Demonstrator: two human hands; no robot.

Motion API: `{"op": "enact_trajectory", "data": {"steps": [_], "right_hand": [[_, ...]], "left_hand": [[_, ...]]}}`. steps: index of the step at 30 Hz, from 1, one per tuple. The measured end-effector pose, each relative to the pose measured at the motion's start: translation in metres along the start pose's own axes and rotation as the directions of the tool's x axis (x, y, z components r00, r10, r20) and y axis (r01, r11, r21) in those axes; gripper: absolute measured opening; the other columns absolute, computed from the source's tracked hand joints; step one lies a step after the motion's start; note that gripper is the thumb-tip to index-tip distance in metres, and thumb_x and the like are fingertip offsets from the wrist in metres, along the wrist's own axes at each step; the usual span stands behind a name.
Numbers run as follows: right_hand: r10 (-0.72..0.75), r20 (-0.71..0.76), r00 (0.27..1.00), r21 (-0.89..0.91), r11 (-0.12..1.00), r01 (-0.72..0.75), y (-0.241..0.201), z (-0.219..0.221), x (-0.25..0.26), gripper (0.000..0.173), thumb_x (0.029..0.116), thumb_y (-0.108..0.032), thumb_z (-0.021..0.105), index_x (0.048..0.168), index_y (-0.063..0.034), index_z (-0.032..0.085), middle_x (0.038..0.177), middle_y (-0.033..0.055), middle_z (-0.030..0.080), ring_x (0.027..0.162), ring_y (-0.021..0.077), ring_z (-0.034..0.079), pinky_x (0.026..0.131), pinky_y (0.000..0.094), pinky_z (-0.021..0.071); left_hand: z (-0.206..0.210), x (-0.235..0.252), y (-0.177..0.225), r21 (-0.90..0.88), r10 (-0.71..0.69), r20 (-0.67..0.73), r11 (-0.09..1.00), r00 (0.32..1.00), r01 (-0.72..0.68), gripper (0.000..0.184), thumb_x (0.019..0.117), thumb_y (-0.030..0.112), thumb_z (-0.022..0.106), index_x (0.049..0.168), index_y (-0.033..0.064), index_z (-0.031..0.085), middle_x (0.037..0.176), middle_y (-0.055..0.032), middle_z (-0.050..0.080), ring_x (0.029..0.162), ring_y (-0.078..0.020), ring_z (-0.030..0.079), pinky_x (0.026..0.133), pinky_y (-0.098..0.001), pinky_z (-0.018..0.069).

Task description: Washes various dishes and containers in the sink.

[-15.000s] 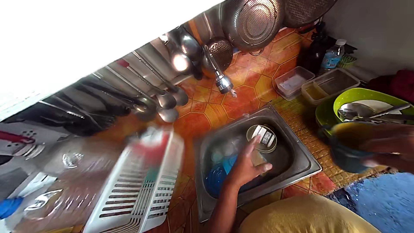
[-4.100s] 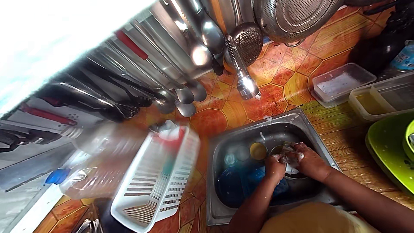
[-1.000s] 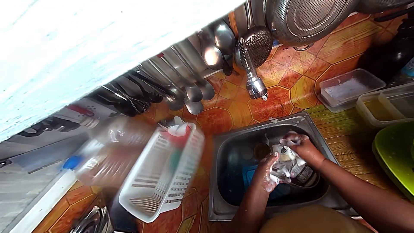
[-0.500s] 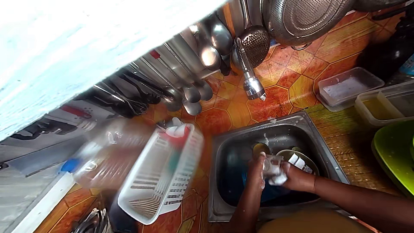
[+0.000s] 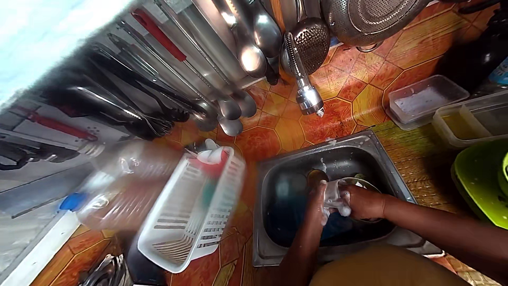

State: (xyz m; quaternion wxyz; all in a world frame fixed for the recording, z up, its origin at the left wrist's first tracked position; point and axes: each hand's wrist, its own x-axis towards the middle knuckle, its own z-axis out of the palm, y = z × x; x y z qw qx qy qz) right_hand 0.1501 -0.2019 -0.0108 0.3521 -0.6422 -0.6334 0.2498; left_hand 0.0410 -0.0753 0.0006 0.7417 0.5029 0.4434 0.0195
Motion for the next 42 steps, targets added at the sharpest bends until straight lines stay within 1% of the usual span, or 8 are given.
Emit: {"op": "enact_trajectory", "data": {"steps": [2, 6, 12, 17, 22, 30, 35, 42], "right_hand": [[0.231, -0.105, 0.967, 0.447, 0.88, -0.162, -0.009, -0.009, 0.002, 0.041, 0.0835, -0.004, 0.077, 0.121, 0.0067, 0.066, 0.116, 0.017, 0.071, 0.111, 0.0229, 0.066, 0.102, 0.0404, 0.0517], [0.629, 0.04, 0.777, 0.948, 0.221, -0.228, -0.017, -0.038, 0.015, 0.027, 0.0874, 0.01, 0.06, 0.111, -0.0024, 0.065, 0.091, 0.0033, 0.071, 0.079, 0.0104, 0.068, 0.071, 0.0292, 0.0593], [0.587, -0.283, 0.759, 0.426, 0.786, -0.448, 0.031, -0.054, 0.028, 0.035, 0.0849, -0.008, 0.078, 0.118, 0.002, 0.069, 0.115, 0.0157, 0.071, 0.111, 0.0223, 0.066, 0.102, 0.0427, 0.0509], [0.707, -0.104, 0.7, -0.17, 0.681, -0.712, 0.055, -0.039, 0.046, 0.038, 0.0926, -0.02, 0.068, 0.119, 0.0062, 0.065, 0.126, 0.0292, 0.063, 0.123, 0.0466, 0.059, 0.1, 0.0657, 0.0454], [0.605, 0.011, 0.796, -0.442, 0.717, -0.539, 0.066, -0.016, 0.053, 0.029, 0.0982, -0.002, 0.054, 0.124, 0.0085, 0.063, 0.135, 0.0266, 0.06, 0.135, 0.044, 0.05, 0.111, 0.0574, 0.0404], [0.399, -0.349, 0.848, 0.112, 0.916, -0.385, 0.047, -0.076, 0.043, 0.028, 0.0904, -0.014, 0.075, 0.116, -0.0031, 0.073, 0.117, 0.019, 0.072, 0.114, 0.0346, 0.067, 0.103, 0.0574, 0.0492], [0.489, -0.504, 0.712, 0.415, 0.86, -0.297, 0.055, -0.119, 0.03, 0.029, 0.0923, -0.002, 0.072, 0.121, -0.0022, 0.07, 0.111, 0.0161, 0.072, 0.094, 0.0248, 0.069, 0.087, 0.0468, 0.0572], [0.603, -0.532, 0.595, 0.559, 0.777, -0.289, 0.054, -0.113, 0.02, 0.026, 0.0949, -0.003, 0.069, 0.121, -0.0027, 0.068, 0.108, 0.0144, 0.071, 0.087, 0.0202, 0.069, 0.081, 0.0406, 0.059]], "left_hand": [[0.007, 0.001, -0.006, 0.015, 0.253, -0.027, 0.968, 0.967, -0.252, 0.04, 0.108, 0.021, 0.05, 0.14, -0.0024, 0.047, 0.119, -0.0178, 0.064, 0.1, -0.0207, 0.066, 0.085, -0.0395, 0.0575], [0.011, 0.011, -0.002, 0.063, 0.542, 0.057, 0.836, 0.839, -0.545, 0.052, 0.1003, 0.009, 0.057, 0.147, -0.0055, 0.038, 0.137, -0.0207, 0.054, 0.114, -0.0183, 0.061, 0.094, -0.0348, 0.0553], [0.005, 0.016, -0.021, 0.567, 0.201, 0.149, 0.785, 0.968, -0.25, 0.049, 0.1046, 0.02, 0.056, 0.145, -0.0064, 0.046, 0.132, -0.0253, 0.061, 0.107, -0.0307, 0.068, 0.089, -0.0462, 0.0584], [0.014, 0.018, -0.02, 0.874, 0.07, 0.366, 0.318, 0.928, -0.368, 0.04, 0.1011, 0.018, 0.06, 0.136, -0.0001, 0.062, 0.141, -0.0194, 0.059, 0.137, -0.0286, 0.052, 0.119, -0.0418, 0.0375], [0.022, 0.025, -0.017, 0.907, -0.071, 0.386, 0.213, 0.92, -0.364, 0.029, 0.1023, 0.017, 0.057, 0.123, -0.0003, 0.068, 0.124, -0.0208, 0.068, 0.123, -0.0322, 0.062, 0.109, -0.0492, 0.0454], [0.011, 0.022, -0.03, 0.752, 0.011, 0.378, 0.579, 0.926, -0.314, 0.032, 0.1002, 0.007, 0.057, 0.128, -0.0085, 0.055, 0.115, -0.0248, 0.065, 0.101, -0.0307, 0.068, 0.093, -0.046, 0.0561], [0.01, 0.024, -0.028, 0.782, 0.002, 0.376, 0.536, 0.927, -0.318, 0.041, 0.0967, 0.012, 0.064, 0.133, -0.0057, 0.056, 0.126, -0.0246, 0.065, 0.118, -0.0315, 0.064, 0.105, -0.0468, 0.0501], [0.011, 0.014, -0.023, 0.786, 0.089, 0.289, 0.547, 0.953, -0.289, 0.035, 0.0911, 0.024, 0.076, 0.112, -0.0033, 0.069, 0.106, -0.0192, 0.071, 0.101, -0.0268, 0.068, 0.096, -0.0466, 0.0526]]}}
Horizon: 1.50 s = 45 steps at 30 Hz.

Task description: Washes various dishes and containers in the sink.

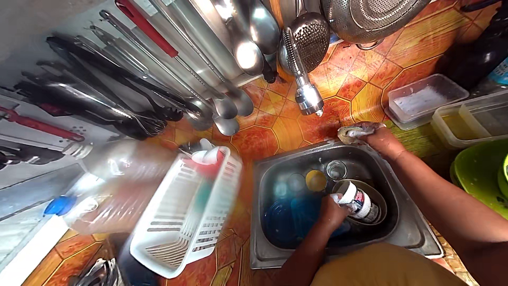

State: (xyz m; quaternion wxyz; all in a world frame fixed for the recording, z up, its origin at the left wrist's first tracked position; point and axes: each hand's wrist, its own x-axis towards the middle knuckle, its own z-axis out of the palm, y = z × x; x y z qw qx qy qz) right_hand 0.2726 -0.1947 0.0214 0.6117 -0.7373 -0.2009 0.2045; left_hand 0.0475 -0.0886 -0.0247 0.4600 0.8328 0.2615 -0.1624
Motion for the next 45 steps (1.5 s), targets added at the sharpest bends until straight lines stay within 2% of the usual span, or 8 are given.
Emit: {"op": "enact_trajectory", "data": {"steps": [8, 14, 18, 21, 24, 29, 38, 45], "right_hand": [[-0.203, 0.083, 0.976, 0.06, 0.978, 0.198, 0.006, 0.017, -0.056, 0.027, 0.0956, -0.012, 0.063, 0.12, -0.0015, 0.069, 0.122, 0.0107, 0.069, 0.11, 0.0151, 0.066, 0.097, 0.0367, 0.0549], [-0.688, 0.252, 0.681, -0.226, 0.642, 0.732, 0.033, 0.079, -0.12, 0.031, 0.1038, -0.033, 0.053, 0.112, -0.0074, 0.068, 0.143, 0.0163, 0.061, 0.138, 0.0306, 0.055, 0.115, 0.0466, 0.0459], [-0.181, 0.276, 0.944, 0.071, 0.983, 0.168, 0.018, 0.056, -0.095, 0.022, 0.0978, -0.012, 0.061, 0.115, 0.0, 0.067, 0.111, 0.0056, 0.07, 0.1, 0.0106, 0.066, 0.09, 0.0324, 0.0551], [0.072, 0.363, 0.929, 0.516, 0.815, -0.264, 0.016, 0.048, -0.087, 0.031, 0.1072, -0.015, 0.034, 0.127, -0.0086, 0.056, 0.104, 0.0013, 0.069, 0.092, 0.0098, 0.068, 0.081, 0.0303, 0.0591], [0.133, 0.181, 0.974, 0.721, 0.656, -0.224, 0.017, 0.072, -0.103, 0.041, 0.1103, -0.027, 0.027, 0.141, -0.0091, 0.048, 0.118, 0.0055, 0.068, 0.105, 0.0145, 0.067, 0.088, 0.0362, 0.0587], [-0.199, -0.264, 0.944, 0.378, 0.879, 0.291, 0.027, 0.104, -0.121, 0.065, 0.1051, -0.027, 0.034, 0.149, 0.0196, 0.021, 0.149, 0.0261, 0.042, 0.137, 0.0091, 0.045, 0.114, 0.0213, 0.0372], [-0.692, -0.273, 0.669, 0.062, 0.681, 0.73, 0.048, 0.112, -0.114, 0.068, 0.1066, -0.052, 0.039, 0.153, -0.0028, 0.038, 0.162, 0.0244, 0.032, 0.151, 0.0243, 0.035, 0.125, 0.0425, 0.0311], [-0.872, -0.095, 0.48, -0.259, 0.487, 0.834, 0.045, 0.101, -0.104, 0.027, 0.1051, -0.033, 0.05, 0.116, -0.016, 0.068, 0.146, 0.0195, 0.058, 0.144, 0.0385, 0.046, 0.118, 0.0592, 0.0356]], "left_hand": [[-0.029, -0.018, 0.009, -0.545, 0.024, -0.297, 0.817, 0.955, -0.19, 0.029, 0.1048, 0.007, 0.052, 0.126, -0.0109, 0.056, 0.108, -0.0145, 0.066, 0.091, -0.0116, 0.066, 0.084, -0.0306, 0.0577], [-0.025, -0.034, 0.022, -0.705, 0.067, -0.291, 0.659, 0.954, -0.261, 0.028, 0.0974, -0.007, 0.053, 0.125, -0.0064, 0.058, 0.109, -0.0107, 0.069, 0.098, -0.013, 0.068, 0.09, -0.0326, 0.0583], [-0.024, -0.047, 0.021, -0.73, 0.09, -0.197, 0.652, 0.976, -0.207, 0.026, 0.1071, 0.005, 0.044, 0.128, -0.0085, 0.054, 0.11, -0.0133, 0.068, 0.093, -0.0189, 0.071, 0.084, -0.0393, 0.062], [-0.03, -0.054, 0.028, -0.852, 0.149, -0.236, 0.444, 0.96, -0.278, 0.033, 0.1088, 0.013, 0.037, 0.134, -0.005, 0.049, 0.118, -0.0168, 0.068, 0.099, -0.0269, 0.072, 0.084, -0.0461, 0.0625], [-0.032, -0.049, 0.036, -0.958, 0.094, -0.231, 0.154, 0.969, -0.243, 0.042, 0.1114, 0.023, 0.031, 0.147, 0.0045, 0.042, 0.132, -0.0204, 0.061, 0.111, -0.0332, 0.067, 0.087, -0.0504, 0.0598], [-0.025, -0.043, 0.056, -0.974, -0.166, -0.196, -0.082, 0.966, -0.212, 0.044, 0.1127, 0.035, 0.029, 0.149, 0.0126, 0.041, 0.14, -0.0168, 0.055, 0.122, -0.033, 0.059, 0.095, -0.0514, 0.0537], [-0.018, -0.052, 0.072, -0.975, -0.119, -0.209, -0.053, 0.971, -0.217, 0.038, 0.1132, 0.031, 0.029, 0.138, 0.0087, 0.049, 0.123, -0.0112, 0.064, 0.112, -0.0217, 0.063, 0.095, -0.0391, 0.0539], [-0.015, -0.057, 0.061, -0.942, -0.051, -0.297, 0.18, 0.953, -0.284, 0.029, 0.1109, 0.016, 0.036, 0.13, 0.0032, 0.054, 0.113, -0.0098, 0.067, 0.106, -0.0175, 0.065, 0.095, -0.036, 0.0545]]}}
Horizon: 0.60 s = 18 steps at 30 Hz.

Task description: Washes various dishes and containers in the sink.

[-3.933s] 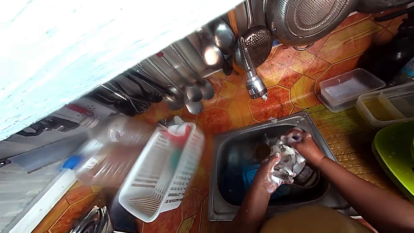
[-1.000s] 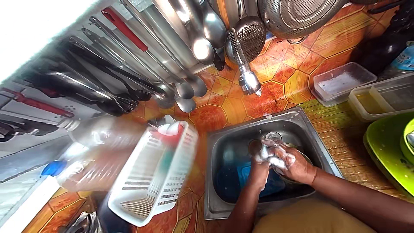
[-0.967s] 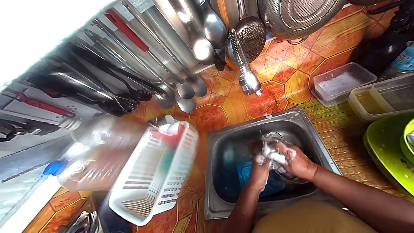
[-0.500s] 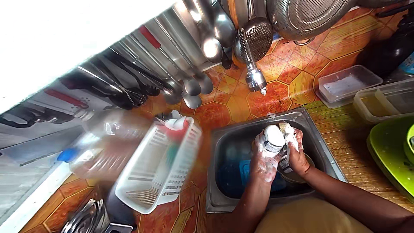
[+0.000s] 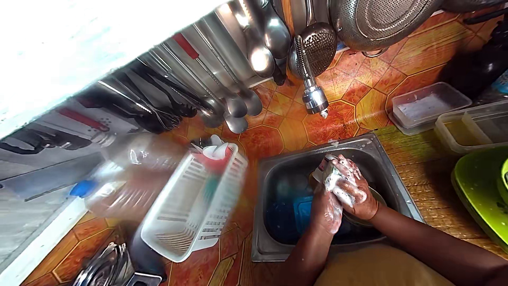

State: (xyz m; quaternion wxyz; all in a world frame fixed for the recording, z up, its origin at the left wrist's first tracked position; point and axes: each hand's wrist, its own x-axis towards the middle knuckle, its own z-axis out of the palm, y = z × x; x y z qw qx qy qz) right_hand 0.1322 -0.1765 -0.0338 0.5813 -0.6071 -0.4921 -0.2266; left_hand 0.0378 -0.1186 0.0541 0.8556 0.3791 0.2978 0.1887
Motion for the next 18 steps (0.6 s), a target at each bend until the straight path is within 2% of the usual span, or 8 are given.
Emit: {"op": "enact_trajectory", "data": {"steps": [3, 5, 7, 9, 11, 14, 16, 18], "right_hand": [[0.214, -0.04, 0.976, 0.1, 0.973, -0.209, 0.001, 0.001, 0.016, 0.032, 0.0967, -0.03, 0.063, 0.11, -0.0022, 0.073, 0.131, 0.0267, 0.065, 0.13, 0.0341, 0.06, 0.11, 0.0454, 0.0497], [0.455, 0.0, 0.891, 0.187, 0.875, -0.447, 0.002, -0.002, 0.033, 0.034, 0.0958, -0.021, 0.063, 0.113, 0.0067, 0.072, 0.124, 0.0234, 0.069, 0.122, 0.0238, 0.065, 0.107, 0.0359, 0.0509], [0.692, 0.174, 0.701, 0.261, 0.654, -0.71, 0.008, -0.011, 0.05, 0.029, 0.0995, -0.014, 0.058, 0.116, 0.0062, 0.069, 0.115, 0.0137, 0.071, 0.109, 0.0096, 0.065, 0.1, 0.0271, 0.0518], [0.812, 0.369, 0.453, 0.279, 0.368, -0.887, 0.016, -0.017, 0.057, 0.024, 0.1057, -0.012, 0.049, 0.118, 0.0011, 0.065, 0.107, 0.007, 0.068, 0.098, 0.0064, 0.064, 0.092, 0.0267, 0.0531], [0.848, 0.432, 0.307, 0.297, 0.187, -0.936, 0.021, -0.018, 0.05, 0.025, 0.1087, -0.014, 0.043, 0.112, -0.0047, 0.066, 0.1, 0.0026, 0.067, 0.091, 0.0071, 0.064, 0.085, 0.0276, 0.0547], [0.887, 0.396, 0.238, 0.376, 0.08, -0.923, 0.027, -0.019, 0.041, 0.026, 0.1092, -0.019, 0.043, 0.112, -0.0052, 0.065, 0.099, 0.0038, 0.068, 0.091, 0.0097, 0.066, 0.082, 0.0293, 0.0563], [0.91, 0.394, 0.129, 0.39, -0.039, -0.92, 0.03, -0.022, 0.04, 0.029, 0.1106, -0.025, 0.043, 0.117, -0.0056, 0.063, 0.097, 0.0053, 0.066, 0.085, 0.0119, 0.065, 0.075, 0.0304, 0.0561], [0.88, 0.473, 0.037, 0.392, -0.172, -0.904, 0.028, -0.026, 0.037, 0.039, 0.1112, -0.037, 0.04, 0.114, -0.0067, 0.065, 0.09, 0.006, 0.068, 0.079, 0.0145, 0.067, 0.071, 0.0334, 0.0569]], "left_hand": [[-0.001, -0.001, 0.0, 0.093, -0.016, -0.041, 0.995, 0.999, 0.019, 0.028, 0.1115, 0.017, 0.036, 0.129, 0.0017, 0.051, 0.109, -0.0095, 0.066, 0.099, -0.0175, 0.067, 0.087, -0.0364, 0.0575], [-0.003, 0.0, 0.0, 0.087, -0.019, -0.064, 0.996, 0.998, 0.025, 0.031, 0.1119, 0.015, 0.034, 0.135, -0.001, 0.047, 0.118, -0.015, 0.063, 0.104, -0.0235, 0.067, 0.089, -0.0422, 0.0588], [-0.006, 0.001, 0.0, 0.084, -0.026, -0.049, 0.996, 0.998, 0.03, 0.038, 0.1129, 0.018, 0.031, 0.144, -0.0006, 0.041, 0.129, -0.019, 0.06, 0.111, -0.0286, 0.066, 0.091, -0.0462, 0.0587], [-0.009, -0.001, 0.001, 0.111, -0.046, -0.022, 0.993, 0.999, 0.049, 0.041, 0.1134, 0.021, 0.03, 0.148, 0.0012, 0.038, 0.133, -0.02, 0.059, 0.114, -0.0305, 0.066, 0.092, -0.0477, 0.0588], [-0.014, 0.002, 0.003, 0.166, -0.059, -0.019, 0.984, 0.998, 0.061, 0.042, 0.1134, 0.022, 0.031, 0.149, 0.0014, 0.039, 0.134, -0.0208, 0.058, 0.114, -0.0314, 0.066, 0.09, -0.0484, 0.0591], [-0.026, 0.012, 0.009, 0.254, -0.104, -0.033, 0.961, 0.994, 0.109, 0.04, 0.1125, 0.025, 0.035, 0.143, 0.0017, 0.047, 0.127, -0.0209, 0.063, 0.106, -0.0316, 0.068, 0.083, -0.0482, 0.0605], [-0.028, 0.011, 0.011, 0.285, -0.182, -0.013, 0.942, 0.983, 0.178, 0.039, 0.1124, 0.027, 0.036, 0.138, 0.0027, 0.051, 0.118, -0.0181, 0.066, 0.1, -0.0281, 0.069, 0.08, -0.0452, 0.0603], [-0.027, 0.012, 0.01, 0.269, -0.232, 0.002, 0.937, 0.973, 0.223, 0.035, 0.112, 0.028, 0.037, 0.129, 0.0041, 0.056, 0.106, -0.0126, 0.07, 0.092, -0.0216, 0.07, 0.077, -0.0388, 0.0604]]}}
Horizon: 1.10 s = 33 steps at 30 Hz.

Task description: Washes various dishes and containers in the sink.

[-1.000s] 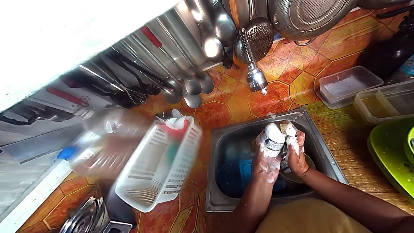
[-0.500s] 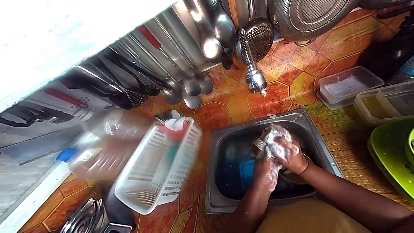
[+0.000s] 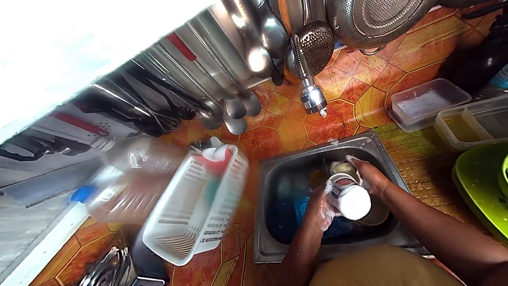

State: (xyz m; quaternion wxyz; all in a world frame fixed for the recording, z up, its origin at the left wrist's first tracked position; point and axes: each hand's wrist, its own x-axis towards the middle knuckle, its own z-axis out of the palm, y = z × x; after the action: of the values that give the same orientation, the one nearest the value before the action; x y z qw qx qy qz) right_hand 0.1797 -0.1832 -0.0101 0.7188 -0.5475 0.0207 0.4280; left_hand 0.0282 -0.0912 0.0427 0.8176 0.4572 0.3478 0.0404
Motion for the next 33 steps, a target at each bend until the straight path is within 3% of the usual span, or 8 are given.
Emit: {"op": "enact_trajectory", "data": {"steps": [4, 9, 14, 18, 22, 25, 28, 33], "right_hand": [[0.055, 0.322, 0.945, -0.005, 0.998, -0.057, 0.01, -0.005, -0.025, 0.046, 0.1103, -0.043, 0.033, 0.117, -0.0061, 0.06, 0.093, 0.0049, 0.071, 0.084, 0.0137, 0.07, 0.076, 0.0332, 0.0595], [-0.096, 0.549, 0.83, -0.049, 0.988, 0.146, 0.017, -0.018, -0.029, 0.042, 0.0707, -0.014, 0.086, 0.109, -0.0107, 0.069, 0.097, -0.0024, 0.073, 0.089, 0.0073, 0.07, 0.082, 0.0262, 0.0595], [-0.016, 0.305, 0.952, -0.022, 0.999, 0.024, 0.003, -0.001, -0.044, 0.02, 0.0925, 0.003, 0.061, 0.11, -0.0045, 0.066, 0.089, 0.0028, 0.072, 0.078, 0.0102, 0.069, 0.071, 0.0276, 0.0607], [0.125, 0.278, 0.952, 0.236, 0.952, -0.194, 0.0, 0.017, -0.049, 0.022, 0.1077, -0.013, 0.042, 0.114, -0.005, 0.062, 0.091, 0.0079, 0.071, 0.08, 0.0155, 0.071, 0.071, 0.0326, 0.0614], [-0.151, 0.3, 0.942, 0.001, 0.987, 0.159, 0.01, 0.044, -0.078, 0.023, 0.0982, -0.006, 0.058, 0.121, -0.0021, 0.056, 0.099, 0.0034, 0.068, 0.088, 0.008, 0.067, 0.081, 0.0254, 0.0573], [-0.501, 0.586, 0.637, -0.548, 0.335, 0.767, 0.05, 0.042, -0.075, 0.051, 0.081, -0.028, 0.083, 0.113, 0.0083, 0.067, 0.115, 0.0221, 0.07, 0.111, 0.0309, 0.068, 0.099, 0.0451, 0.0554], [-0.419, 0.803, 0.425, -0.525, -0.159, 0.836, 0.066, 0.033, -0.058, 0.025, 0.0813, -0.013, 0.076, 0.098, 0.0038, 0.071, 0.106, 0.0287, 0.069, 0.102, 0.0444, 0.069, 0.086, 0.0544, 0.0587], [-0.092, 0.24, 0.966, -0.169, 0.976, 0.135, 0.017, 0.046, -0.066, 0.02, 0.0945, 0.003, 0.059, 0.114, 0.0023, 0.06, 0.094, 0.0088, 0.069, 0.083, 0.0133, 0.068, 0.076, 0.0293, 0.0588]], "left_hand": [[-0.016, 0.015, -0.007, -0.089, 0.0, 0.047, 0.996, 0.999, 0.004, 0.042, 0.1124, 0.032, 0.031, 0.129, 0.0058, 0.058, 0.111, -0.0111, 0.071, 0.101, -0.0218, 0.069, 0.09, -0.042, 0.0579], [-0.042, 0.028, -0.008, -0.149, -0.088, 0.005, 0.985, 0.996, 0.087, 0.047, 0.1119, 0.039, 0.03, 0.125, 0.0067, 0.061, 0.107, -0.0156, 0.07, 0.095, -0.0281, 0.07, 0.079, -0.0459, 0.0595], [-0.043, 0.018, 0.001, 0.339, 0.275, 0.088, 0.895, 0.957, -0.289, 0.068, 0.109, 0.051, 0.022, 0.15, 0.001, 0.043, 0.143, -0.0144, 0.057, 0.126, -0.0198, 0.058, 0.103, -0.0401, 0.0518], [-0.041, 0.032, -0.003, 0.576, 0.612, 0.387, 0.423, 0.69, -0.699, 0.057, 0.0911, 0.023, 0.07, 0.133, -0.0126, 0.055, 0.14, -0.0275, 0.054, 0.137, -0.0285, 0.049, 0.117, -0.0388, 0.0384], [-0.029, 0.035, -0.002, 0.489, 0.586, 0.167, 0.649, 0.793, -0.583, 0.037, 0.097, 0.01, 0.056, 0.125, -0.0133, 0.057, 0.125, -0.0199, 0.063, 0.116, -0.0145, 0.06, 0.104, -0.0299, 0.0489], [-0.024, 0.029, 0.013, 0.281, 0.198, -0.011, 0.941, 0.98, -0.187, 0.032, 0.1097, 0.018, 0.042, 0.123, -0.0029, 0.061, 0.11, -0.0093, 0.069, 0.1, -0.012, 0.065, 0.091, -0.0314, 0.0543], [-0.026, 0.03, 0.012, 0.131, -0.048, -0.079, 0.99, 0.996, 0.058, 0.034, 0.1102, 0.026, 0.04, 0.114, 0.0026, 0.064, 0.094, -0.0073, 0.071, 0.085, -0.0153, 0.069, 0.078, -0.0343, 0.0577], [-0.03, 0.031, -0.017, 0.294, 0.416, -0.032, 0.873, 0.909, -0.39, 0.037, 0.1043, 0.014, 0.048, 0.134, -0.0066, 0.055, 0.132, -0.0158, 0.061, 0.119, -0.0159, 0.059, 0.103, -0.0345, 0.0491]]}}
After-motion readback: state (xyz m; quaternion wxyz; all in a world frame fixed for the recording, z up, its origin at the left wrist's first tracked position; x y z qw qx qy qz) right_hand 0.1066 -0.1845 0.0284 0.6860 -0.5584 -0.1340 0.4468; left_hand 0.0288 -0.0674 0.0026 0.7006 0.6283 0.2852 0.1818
